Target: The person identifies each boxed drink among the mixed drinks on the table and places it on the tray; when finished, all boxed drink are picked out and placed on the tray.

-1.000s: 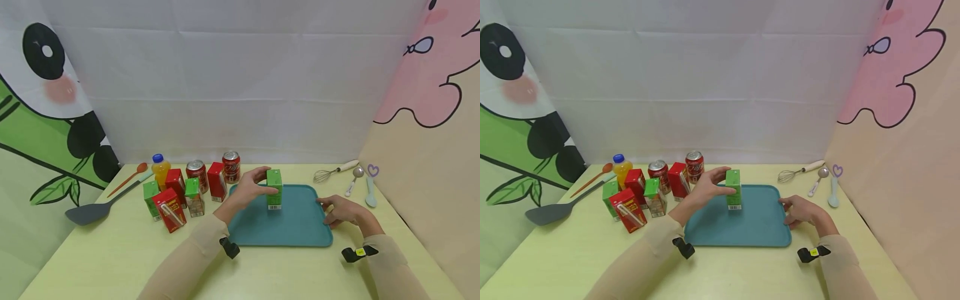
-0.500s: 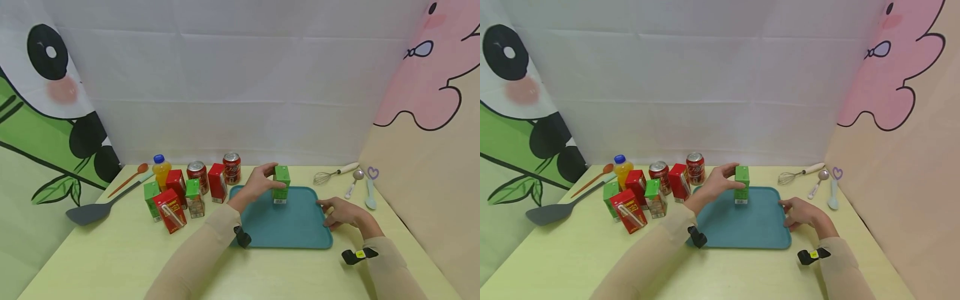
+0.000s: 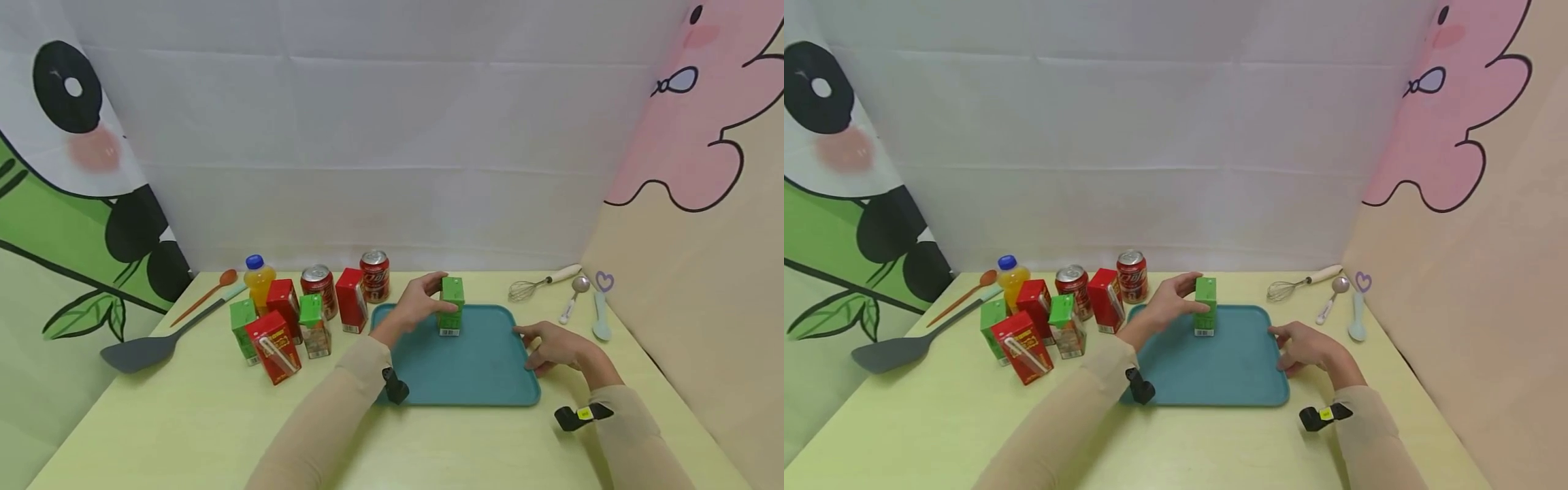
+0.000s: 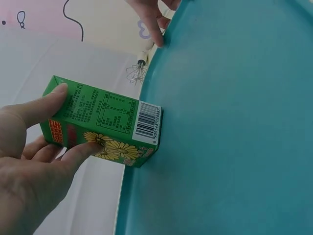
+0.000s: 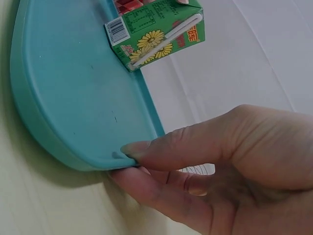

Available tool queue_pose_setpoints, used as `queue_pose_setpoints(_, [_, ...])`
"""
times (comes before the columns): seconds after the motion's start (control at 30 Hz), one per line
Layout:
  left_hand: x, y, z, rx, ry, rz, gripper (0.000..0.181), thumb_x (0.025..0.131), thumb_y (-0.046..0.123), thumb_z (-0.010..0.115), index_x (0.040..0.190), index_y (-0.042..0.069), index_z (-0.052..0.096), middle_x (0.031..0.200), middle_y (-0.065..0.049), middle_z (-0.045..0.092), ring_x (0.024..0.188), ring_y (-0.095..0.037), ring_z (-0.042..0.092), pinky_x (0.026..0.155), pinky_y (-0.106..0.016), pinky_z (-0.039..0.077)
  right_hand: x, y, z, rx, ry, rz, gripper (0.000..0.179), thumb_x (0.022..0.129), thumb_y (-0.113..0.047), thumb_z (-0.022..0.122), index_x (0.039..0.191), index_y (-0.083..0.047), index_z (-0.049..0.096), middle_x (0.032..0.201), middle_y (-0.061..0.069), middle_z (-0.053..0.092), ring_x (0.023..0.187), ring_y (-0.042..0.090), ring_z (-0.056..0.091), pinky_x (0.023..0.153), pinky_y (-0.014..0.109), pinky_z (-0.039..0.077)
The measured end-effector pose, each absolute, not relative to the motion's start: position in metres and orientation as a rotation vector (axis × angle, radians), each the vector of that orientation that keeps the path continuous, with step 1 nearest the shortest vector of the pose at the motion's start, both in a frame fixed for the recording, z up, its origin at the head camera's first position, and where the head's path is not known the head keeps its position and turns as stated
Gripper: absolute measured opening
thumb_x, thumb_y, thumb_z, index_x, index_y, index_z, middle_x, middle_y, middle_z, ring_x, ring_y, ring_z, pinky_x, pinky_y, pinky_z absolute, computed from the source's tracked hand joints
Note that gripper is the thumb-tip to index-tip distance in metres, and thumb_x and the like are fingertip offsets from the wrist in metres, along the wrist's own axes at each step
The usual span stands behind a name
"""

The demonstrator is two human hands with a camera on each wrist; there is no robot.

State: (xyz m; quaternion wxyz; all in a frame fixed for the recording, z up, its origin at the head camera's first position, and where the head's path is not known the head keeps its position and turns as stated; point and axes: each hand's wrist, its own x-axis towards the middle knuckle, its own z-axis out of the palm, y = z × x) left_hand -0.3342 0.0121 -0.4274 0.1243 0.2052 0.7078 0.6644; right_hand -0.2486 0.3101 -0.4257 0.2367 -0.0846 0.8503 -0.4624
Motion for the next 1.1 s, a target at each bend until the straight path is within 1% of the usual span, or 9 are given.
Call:
queue_pose_setpoints(0.2, [-0.332,0.02,-0.427,0.619,2.04,1.932,0.074,0.086,-0.004,0.076,0.151,0.01,0.043,0.148,-0.012,0.049,0.14,-0.027,0.042,0.098,-0.04,0.051,-0.25,0.311,-0.426,-0.217,2.344,-1.25,0.082,0.08,0.012,0.071,0.151,0.011,0.029,0.121,0.026,0.048,0.07,0.026,0.065,0.07,0.041,0.06])
queue_pose_setpoints(0.53, [-0.328,0.034,-0.424,0.605,2.098,1.935,0.074,0.085,0.0,0.078,0.15,0.007,0.043,0.147,-0.012,0.051,0.138,-0.028,0.044,0.1,-0.039,0.05,-0.251,0.312,-0.427,-0.227,2.338,-1.248,0.082,0.081,0.012,0.071,0.151,0.01,0.029,0.12,0.026,0.048,0.071,0.025,0.065,0.07,0.042,0.06])
queue_pose_setpoints(0.77, [-0.327,0.036,-0.425,0.569,2.163,1.914,0.075,0.084,0.002,0.08,0.149,0.009,0.045,0.145,-0.01,0.053,0.136,-0.027,0.046,0.102,-0.039,0.048,-0.249,0.311,-0.427,-0.242,2.332,-1.256,0.082,0.08,0.012,0.071,0.151,0.012,0.029,0.119,0.026,0.048,0.07,0.026,0.065,0.07,0.043,0.06])
queue_pose_setpoints(1.0, [-0.329,0.036,-0.425,0.526,2.208,1.905,0.073,0.083,0.007,0.082,0.148,0.012,0.047,0.144,-0.008,0.054,0.135,-0.026,0.048,0.102,-0.04,0.048,-0.25,0.31,-0.426,-0.2,2.35,-1.247,0.08,0.08,0.012,0.071,0.151,0.009,0.032,0.12,0.024,0.048,0.069,0.026,0.064,0.07,0.041,0.06])
queue_pose_setpoints(1.1, [-0.33,0.036,-0.425,0.526,2.199,1.902,0.073,0.084,0.007,0.081,0.148,0.012,0.047,0.144,-0.008,0.054,0.135,-0.026,0.048,0.102,-0.041,0.048,-0.251,0.311,-0.426,-0.203,2.358,-1.236,0.08,0.08,0.012,0.07,0.151,0.009,0.032,0.121,0.025,0.048,0.069,0.026,0.065,0.07,0.041,0.06])
